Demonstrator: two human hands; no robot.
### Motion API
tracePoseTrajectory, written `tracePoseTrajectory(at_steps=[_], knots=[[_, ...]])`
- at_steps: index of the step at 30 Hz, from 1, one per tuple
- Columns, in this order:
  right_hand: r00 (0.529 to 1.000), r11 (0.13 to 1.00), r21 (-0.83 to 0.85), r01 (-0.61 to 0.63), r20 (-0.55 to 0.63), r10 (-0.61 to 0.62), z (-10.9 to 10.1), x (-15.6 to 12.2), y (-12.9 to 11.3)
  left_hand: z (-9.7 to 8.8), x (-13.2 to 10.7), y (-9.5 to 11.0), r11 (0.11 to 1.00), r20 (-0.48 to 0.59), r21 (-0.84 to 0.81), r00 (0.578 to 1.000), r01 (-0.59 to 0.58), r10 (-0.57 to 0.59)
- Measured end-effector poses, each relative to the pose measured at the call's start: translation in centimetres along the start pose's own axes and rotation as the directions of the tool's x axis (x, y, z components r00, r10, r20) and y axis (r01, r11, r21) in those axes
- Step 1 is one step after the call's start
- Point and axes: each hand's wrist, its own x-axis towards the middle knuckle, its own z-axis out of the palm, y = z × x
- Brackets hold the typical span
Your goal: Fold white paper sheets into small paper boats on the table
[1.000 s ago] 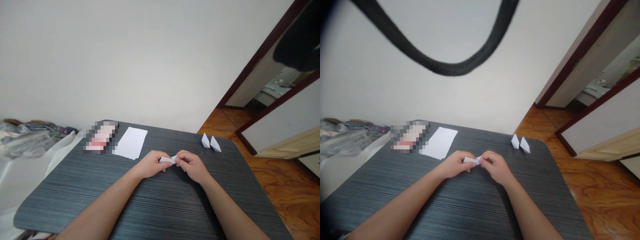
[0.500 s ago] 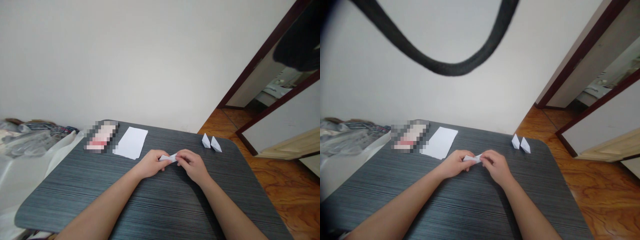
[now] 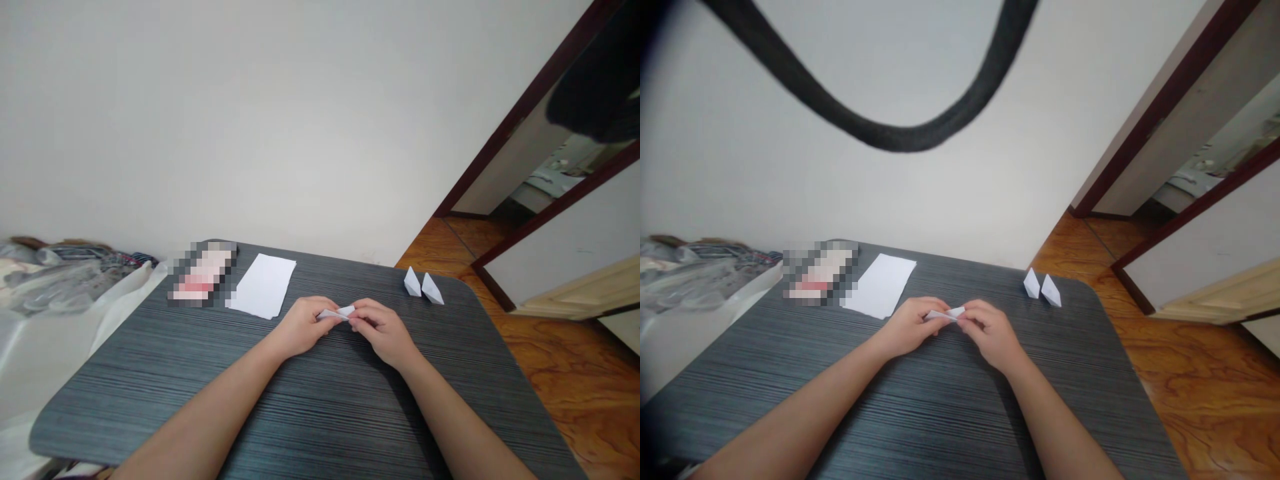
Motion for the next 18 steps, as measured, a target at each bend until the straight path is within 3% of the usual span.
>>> tracePoseTrajectory(at_steps=[18], knots=[[0.998, 0.999, -0.045, 0.0, -0.066, -0.003, 0.11, 0.14, -0.54, 0.13, 0.13, -0.01, 0.998, 0.009, 0.03, 0.999, -0.049, 0.049]])
